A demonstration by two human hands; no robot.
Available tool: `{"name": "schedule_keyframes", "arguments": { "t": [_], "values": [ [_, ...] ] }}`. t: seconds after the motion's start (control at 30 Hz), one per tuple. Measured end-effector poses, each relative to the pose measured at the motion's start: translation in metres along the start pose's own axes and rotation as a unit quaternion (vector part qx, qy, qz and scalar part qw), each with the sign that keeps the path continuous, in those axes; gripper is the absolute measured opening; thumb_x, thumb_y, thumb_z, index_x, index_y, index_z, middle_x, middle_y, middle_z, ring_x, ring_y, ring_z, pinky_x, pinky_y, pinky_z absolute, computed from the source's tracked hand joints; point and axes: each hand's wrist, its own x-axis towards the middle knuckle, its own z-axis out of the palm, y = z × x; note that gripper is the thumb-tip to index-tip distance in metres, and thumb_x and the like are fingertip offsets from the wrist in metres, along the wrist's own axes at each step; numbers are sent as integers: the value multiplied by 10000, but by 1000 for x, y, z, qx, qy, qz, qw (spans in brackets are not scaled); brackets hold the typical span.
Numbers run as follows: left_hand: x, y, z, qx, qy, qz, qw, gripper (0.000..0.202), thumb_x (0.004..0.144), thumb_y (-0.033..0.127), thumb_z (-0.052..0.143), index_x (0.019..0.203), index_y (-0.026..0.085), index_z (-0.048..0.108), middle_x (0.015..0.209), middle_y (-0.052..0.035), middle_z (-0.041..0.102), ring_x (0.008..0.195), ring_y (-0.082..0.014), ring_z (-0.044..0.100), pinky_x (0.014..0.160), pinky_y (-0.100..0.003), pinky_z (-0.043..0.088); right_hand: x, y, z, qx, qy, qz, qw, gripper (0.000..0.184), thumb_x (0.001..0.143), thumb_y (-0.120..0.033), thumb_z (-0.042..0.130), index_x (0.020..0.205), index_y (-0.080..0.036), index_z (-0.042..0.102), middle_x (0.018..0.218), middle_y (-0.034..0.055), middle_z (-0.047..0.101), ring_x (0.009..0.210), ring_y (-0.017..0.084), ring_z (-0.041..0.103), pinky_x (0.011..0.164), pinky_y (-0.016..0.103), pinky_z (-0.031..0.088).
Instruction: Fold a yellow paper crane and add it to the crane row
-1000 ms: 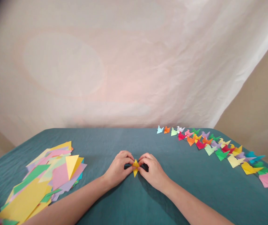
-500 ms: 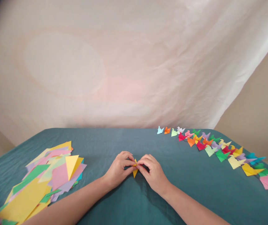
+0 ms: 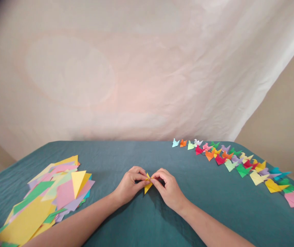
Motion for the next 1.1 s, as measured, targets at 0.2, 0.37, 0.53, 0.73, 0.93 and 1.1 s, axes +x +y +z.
{"name": "schedule_keyframes", "arguments": {
  "t": [0.2,0.37,0.53,0.73,0.93,1.1],
  "values": [
    [0,2,-1,-14,-7,-10,1000,104,797,241,631,748,239,723,822,-13,631,827,-155,556,782,-273,406,-1,4,1,11,-3,5,1000,133,862,-264,520,790,-190,603,768,14,559,712,148,530,662,261,417],
    [0,6,-3,-9,-2,-13,1000,110,794,211,628,731,221,717,820,-15,627,827,-153,555,776,-266,395,-1,4,1,15,-5,7,1000,132,863,-262,519,791,-190,601,764,13,555,707,146,525,660,260,411],
    [0,6,-3,0,1,-12,1000,119,798,201,617,729,219,712,828,-18,624,842,-159,550,783,-273,394,0,3,1,20,-8,9,1000,124,860,-267,525,796,-189,597,760,9,547,696,143,519,653,259,409],
    [0,3,-3,-1,11,-7,1000,119,801,184,606,780,228,715,847,-19,622,860,-164,545,801,-280,397,0,5,3,27,-18,26,999,108,832,-282,566,798,-187,605,761,8,546,691,144,522,637,255,417],
    [1,7,-5,-11,23,-21,999,111,802,202,613,757,221,714,813,-16,618,839,-161,548,793,-281,398,0,6,1,26,-8,28,999,125,851,-250,525,807,-186,622,760,14,560,691,145,527,649,262,419],
    [1,6,-5,-5,20,-12,1000,106,801,206,615,771,227,715,829,-20,620,843,-164,550,792,-285,405,0,6,2,26,2,28,999,77,826,-221,553,813,-185,619,767,14,569,690,145,534,641,261,424]
  ]
}}
